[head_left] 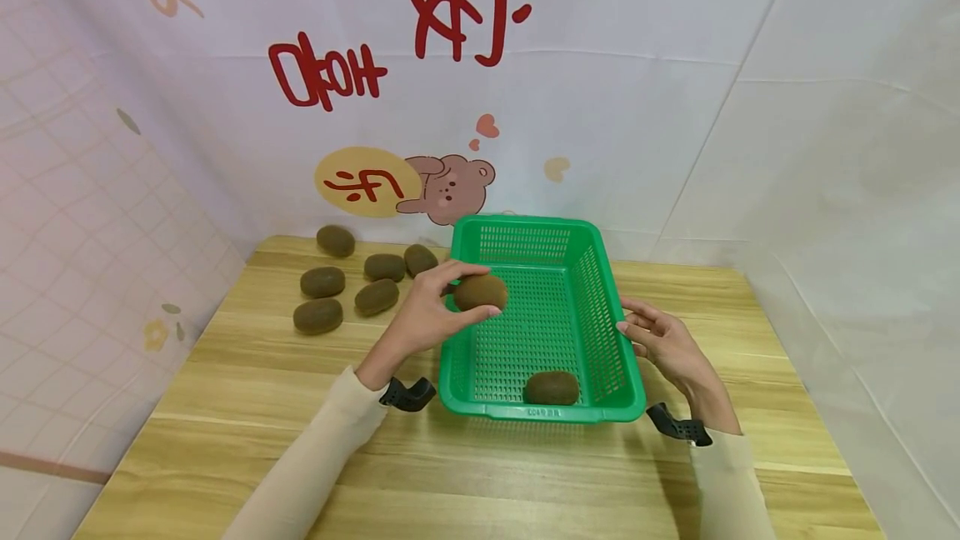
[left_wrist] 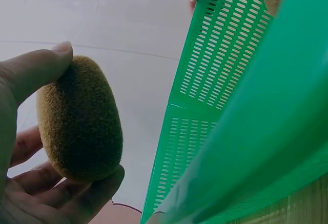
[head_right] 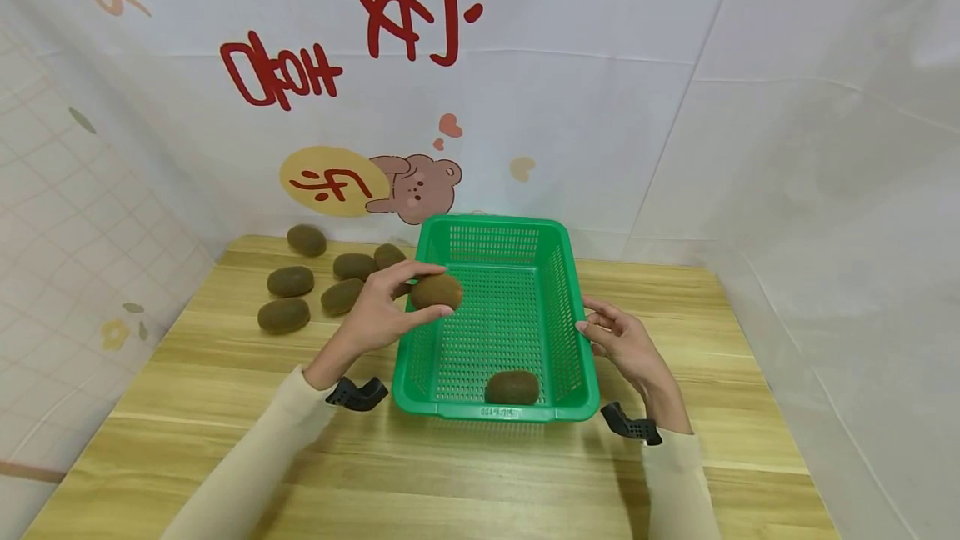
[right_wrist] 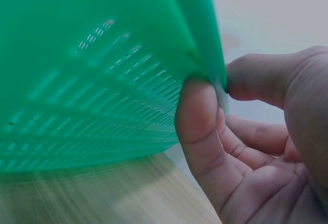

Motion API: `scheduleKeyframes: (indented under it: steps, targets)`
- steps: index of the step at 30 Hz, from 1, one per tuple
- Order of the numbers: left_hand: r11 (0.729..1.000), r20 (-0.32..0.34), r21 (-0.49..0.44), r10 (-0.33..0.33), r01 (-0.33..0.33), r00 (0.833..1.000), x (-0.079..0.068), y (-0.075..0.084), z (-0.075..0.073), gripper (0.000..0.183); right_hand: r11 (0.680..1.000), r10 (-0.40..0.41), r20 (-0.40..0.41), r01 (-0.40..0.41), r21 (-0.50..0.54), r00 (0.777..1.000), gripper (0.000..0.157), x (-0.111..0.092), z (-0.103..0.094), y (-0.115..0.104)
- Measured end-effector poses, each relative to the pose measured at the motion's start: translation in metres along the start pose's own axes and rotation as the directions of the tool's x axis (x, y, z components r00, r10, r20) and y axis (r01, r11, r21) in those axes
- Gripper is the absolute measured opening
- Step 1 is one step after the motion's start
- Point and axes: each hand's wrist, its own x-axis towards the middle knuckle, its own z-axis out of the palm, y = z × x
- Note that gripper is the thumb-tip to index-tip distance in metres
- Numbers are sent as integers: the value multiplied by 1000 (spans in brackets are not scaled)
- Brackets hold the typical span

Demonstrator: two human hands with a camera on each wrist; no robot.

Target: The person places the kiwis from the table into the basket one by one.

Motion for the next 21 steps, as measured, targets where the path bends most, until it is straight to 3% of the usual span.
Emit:
scheduleKeyframes:
  steps: [9,21]
  targets:
    - [999,13,-37,16,-16,1000,0,0,0,49,1000,7,-2,-7,-4,1000,70,-1,1,-2]
    - [999,11,35,21,-22,1000,-1,-3,-7,60,1000,-14,9,14,9,1000,70,-1,1,-2]
